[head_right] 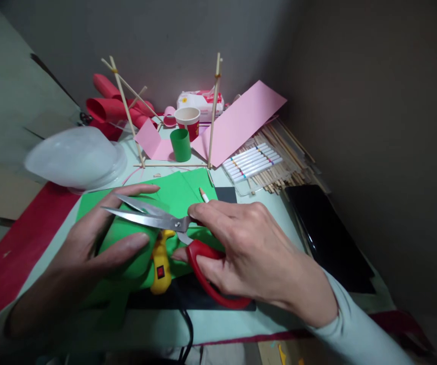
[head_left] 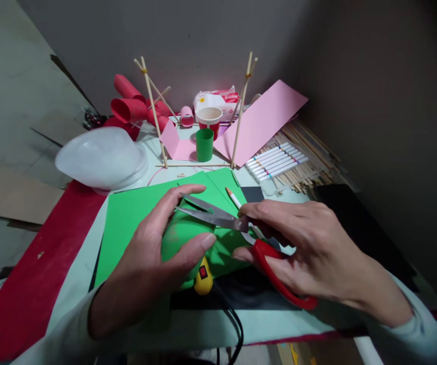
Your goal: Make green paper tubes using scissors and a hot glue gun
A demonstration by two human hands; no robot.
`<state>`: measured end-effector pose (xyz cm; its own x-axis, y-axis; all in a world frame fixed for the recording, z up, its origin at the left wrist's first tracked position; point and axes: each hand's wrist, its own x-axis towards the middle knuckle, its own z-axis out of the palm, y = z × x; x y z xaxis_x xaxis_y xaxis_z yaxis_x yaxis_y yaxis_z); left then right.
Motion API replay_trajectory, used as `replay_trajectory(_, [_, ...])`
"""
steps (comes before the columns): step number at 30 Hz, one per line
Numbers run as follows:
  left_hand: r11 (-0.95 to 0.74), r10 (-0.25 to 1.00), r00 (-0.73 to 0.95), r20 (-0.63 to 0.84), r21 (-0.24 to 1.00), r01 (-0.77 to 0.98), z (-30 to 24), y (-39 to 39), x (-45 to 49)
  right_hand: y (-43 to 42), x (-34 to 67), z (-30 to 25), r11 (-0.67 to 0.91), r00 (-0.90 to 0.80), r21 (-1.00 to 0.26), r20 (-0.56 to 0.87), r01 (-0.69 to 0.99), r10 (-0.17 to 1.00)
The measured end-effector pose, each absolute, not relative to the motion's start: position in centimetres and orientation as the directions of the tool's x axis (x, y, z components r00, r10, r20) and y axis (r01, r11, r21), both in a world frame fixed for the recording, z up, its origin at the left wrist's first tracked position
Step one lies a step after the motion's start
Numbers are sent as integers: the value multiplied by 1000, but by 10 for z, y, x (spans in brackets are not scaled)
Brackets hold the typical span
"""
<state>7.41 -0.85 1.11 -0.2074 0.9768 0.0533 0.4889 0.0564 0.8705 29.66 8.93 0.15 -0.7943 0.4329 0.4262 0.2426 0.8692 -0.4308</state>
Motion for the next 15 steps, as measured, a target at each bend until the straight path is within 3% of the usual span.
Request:
replay_trajectory(4, [75, 976, -214, 37, 865, 495, 9, -7, 73, 88, 297, 1, 875, -793, -418, 432, 246, 429])
replay_trajectory(15, [20, 955, -239, 178, 761, 648, -2, -5, 72, 91, 300, -1, 908, -827, -303, 399, 289, 396])
